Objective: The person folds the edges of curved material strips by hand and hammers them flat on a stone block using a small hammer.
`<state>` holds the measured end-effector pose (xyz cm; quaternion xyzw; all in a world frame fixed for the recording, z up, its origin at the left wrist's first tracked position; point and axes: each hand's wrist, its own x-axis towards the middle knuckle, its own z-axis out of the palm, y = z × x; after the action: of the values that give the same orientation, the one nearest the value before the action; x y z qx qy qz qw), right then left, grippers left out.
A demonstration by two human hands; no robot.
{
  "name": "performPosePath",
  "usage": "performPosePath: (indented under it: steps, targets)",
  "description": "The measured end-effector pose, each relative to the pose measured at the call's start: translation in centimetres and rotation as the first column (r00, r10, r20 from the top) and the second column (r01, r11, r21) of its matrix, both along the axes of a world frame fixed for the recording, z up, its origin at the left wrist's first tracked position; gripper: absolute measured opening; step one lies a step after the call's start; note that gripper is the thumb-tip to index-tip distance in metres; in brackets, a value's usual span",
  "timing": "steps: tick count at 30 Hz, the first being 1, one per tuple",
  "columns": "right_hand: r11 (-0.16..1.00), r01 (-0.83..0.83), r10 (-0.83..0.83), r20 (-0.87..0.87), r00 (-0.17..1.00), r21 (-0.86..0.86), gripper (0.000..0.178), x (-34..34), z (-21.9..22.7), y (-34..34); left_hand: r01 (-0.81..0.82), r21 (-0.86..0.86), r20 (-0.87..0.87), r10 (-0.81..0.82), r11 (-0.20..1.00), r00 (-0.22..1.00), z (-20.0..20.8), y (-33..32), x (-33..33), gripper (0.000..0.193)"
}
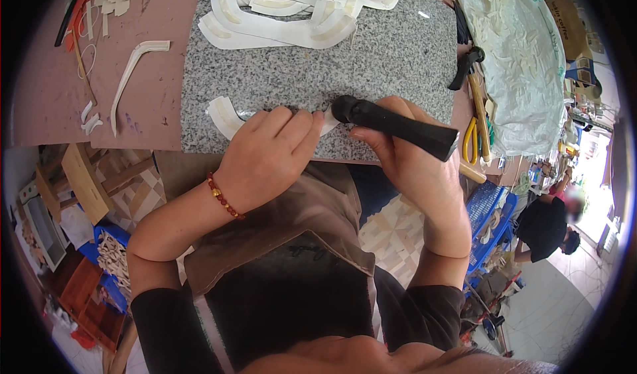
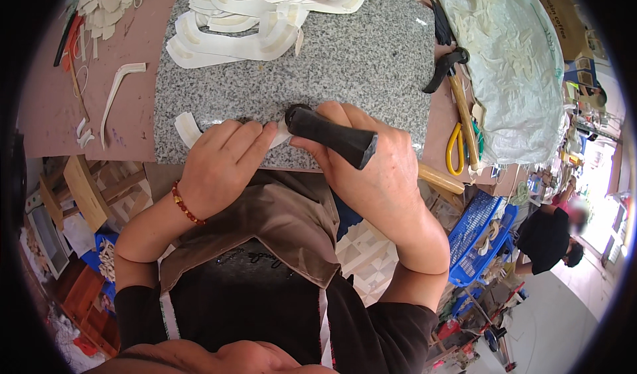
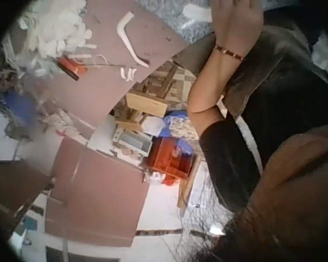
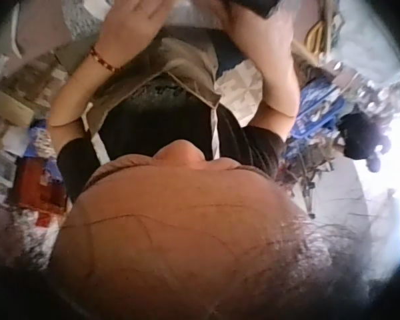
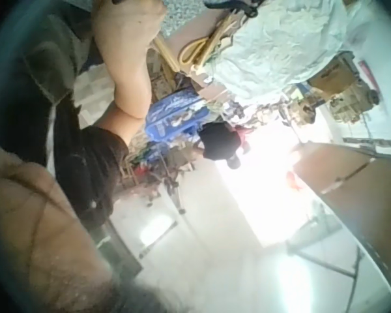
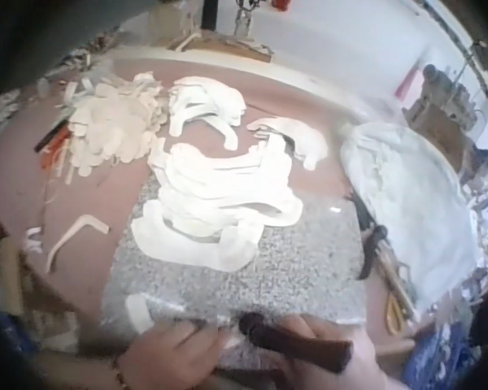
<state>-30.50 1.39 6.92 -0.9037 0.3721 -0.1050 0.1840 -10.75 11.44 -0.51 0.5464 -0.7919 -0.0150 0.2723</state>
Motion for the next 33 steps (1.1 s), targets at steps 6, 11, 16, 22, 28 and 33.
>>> performPosePath:
  steps: [6, 11, 16, 22, 28, 33]
  targets:
    - [1.0, 0.027, -0.027, 0.096, 0.995, 0.0, 0.027, 0.6, 1.3, 0.7, 0.043, 0.012, 0.229, -0.044, 0.999, 0.973, 0.6, 0.0, -0.4, 0.033]
    - [1.0, -0.016, 0.014, -0.083, 0.996, -0.022, 0.026, 1.0, 0.9, 0.1, 0.037, 0.043, 0.246, -0.046, 0.998, 0.968, 0.8, -0.1, -0.8, 0.028]
    - [1.0, 0.016, -0.016, 0.124, 0.992, 0.006, 0.027, 1.0, 0.0, 0.3, 0.023, 0.085, 0.179, -0.038, 0.996, 0.983, 1.1, -0.5, -0.3, 0.023]
    - [0.998, -0.015, 0.014, -0.023, 1.0, -0.056, 0.025, 0.9, 0.2, -0.1, 0.21, 0.14, -0.085, -0.2, 0.968, 0.976, 1.1, -1.7, 3.0, 0.019]
    - [0.989, -0.112, 0.105, 0.076, 0.992, 0.094, 0.02, 1.7, 1.0, 0.7, 0.379, 0.07, -0.003, -0.38, 0.923, 0.925, 1.5, -2.8, 4.6, 0.017]
    - [0.984, -0.099, 0.104, -0.028, 0.994, 0.145, 0.026, 2.4, 1.4, 0.9, 0.493, 0.099, 0.034, -0.498, 0.864, 0.866, 1.2, -3.2, 6.7, 0.016]
